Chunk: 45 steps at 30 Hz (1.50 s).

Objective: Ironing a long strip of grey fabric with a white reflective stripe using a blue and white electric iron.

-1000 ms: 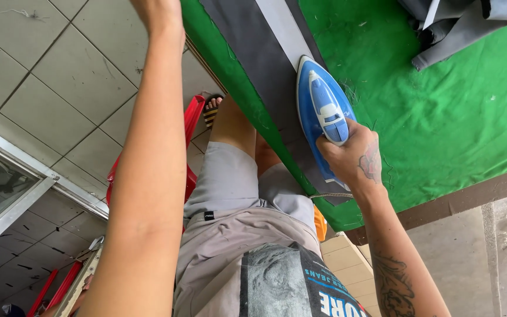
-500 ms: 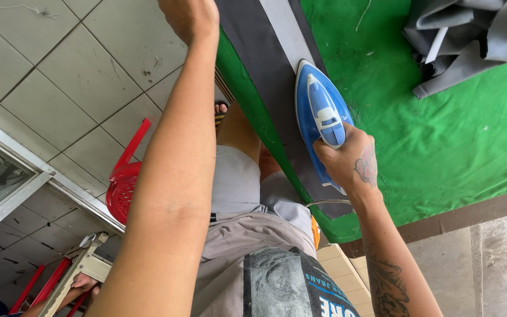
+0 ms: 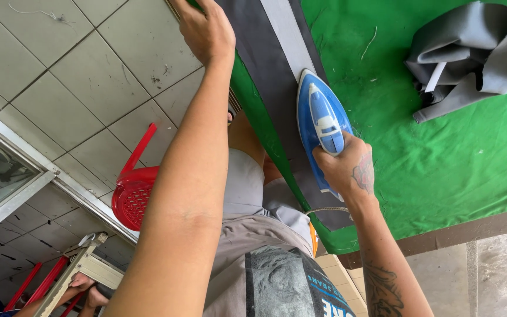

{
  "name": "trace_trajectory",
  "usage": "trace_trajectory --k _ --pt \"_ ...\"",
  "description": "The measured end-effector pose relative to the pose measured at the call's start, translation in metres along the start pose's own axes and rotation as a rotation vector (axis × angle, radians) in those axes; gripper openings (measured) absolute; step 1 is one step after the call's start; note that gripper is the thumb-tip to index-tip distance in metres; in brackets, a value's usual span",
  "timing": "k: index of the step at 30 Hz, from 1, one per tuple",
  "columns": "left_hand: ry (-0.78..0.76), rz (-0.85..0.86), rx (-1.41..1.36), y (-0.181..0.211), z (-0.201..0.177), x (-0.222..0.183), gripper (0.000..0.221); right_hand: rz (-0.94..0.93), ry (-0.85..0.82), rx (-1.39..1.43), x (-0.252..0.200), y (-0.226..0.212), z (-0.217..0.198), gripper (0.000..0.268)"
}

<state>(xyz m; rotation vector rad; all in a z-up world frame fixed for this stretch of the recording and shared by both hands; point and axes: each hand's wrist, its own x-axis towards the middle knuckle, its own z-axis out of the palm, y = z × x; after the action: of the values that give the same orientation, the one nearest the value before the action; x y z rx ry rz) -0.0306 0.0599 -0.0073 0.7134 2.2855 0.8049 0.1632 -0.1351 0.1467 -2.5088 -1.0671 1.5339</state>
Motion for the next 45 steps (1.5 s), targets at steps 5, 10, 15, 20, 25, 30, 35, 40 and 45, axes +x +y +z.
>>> trace_trajectory --k 5,10,15,20,25,30,35,40,45 --pt "-0.012 0.005 0.014 0.005 -0.001 -0.001 0.058 -0.016 0.013 0.004 0.012 -0.019 0.000 0.029" --pt "0.007 0.030 -0.009 0.010 -0.004 -0.002 0.046 -0.020 0.002 -0.004 0.015 -0.020 0.001 0.030" --pt "0.019 0.006 0.010 0.013 -0.003 -0.001 0.047 0.017 -0.019 0.004 0.014 -0.024 0.000 0.028" --pt "0.035 0.023 0.020 0.012 -0.002 -0.002 0.051 0.056 -0.037 -0.021 0.022 -0.047 -0.005 0.026" --pt "0.018 0.042 0.027 0.017 -0.003 -0.004 0.060 0.051 -0.032 -0.034 0.038 -0.079 -0.008 0.024" --pt "0.033 0.008 0.043 0.020 -0.002 -0.002 0.054 0.040 -0.034 -0.023 0.046 -0.092 -0.007 0.024" --pt "0.081 0.098 0.029 0.015 0.002 0.001 0.052 0.047 -0.048 -0.022 0.055 -0.112 -0.010 0.025" --pt "0.081 0.084 0.061 0.017 0.004 0.002 0.052 0.032 -0.031 -0.030 0.062 -0.118 -0.008 0.026" --pt "0.063 0.077 0.094 0.011 0.006 0.004 0.063 0.080 -0.041 -0.039 0.054 -0.132 -0.015 0.025"
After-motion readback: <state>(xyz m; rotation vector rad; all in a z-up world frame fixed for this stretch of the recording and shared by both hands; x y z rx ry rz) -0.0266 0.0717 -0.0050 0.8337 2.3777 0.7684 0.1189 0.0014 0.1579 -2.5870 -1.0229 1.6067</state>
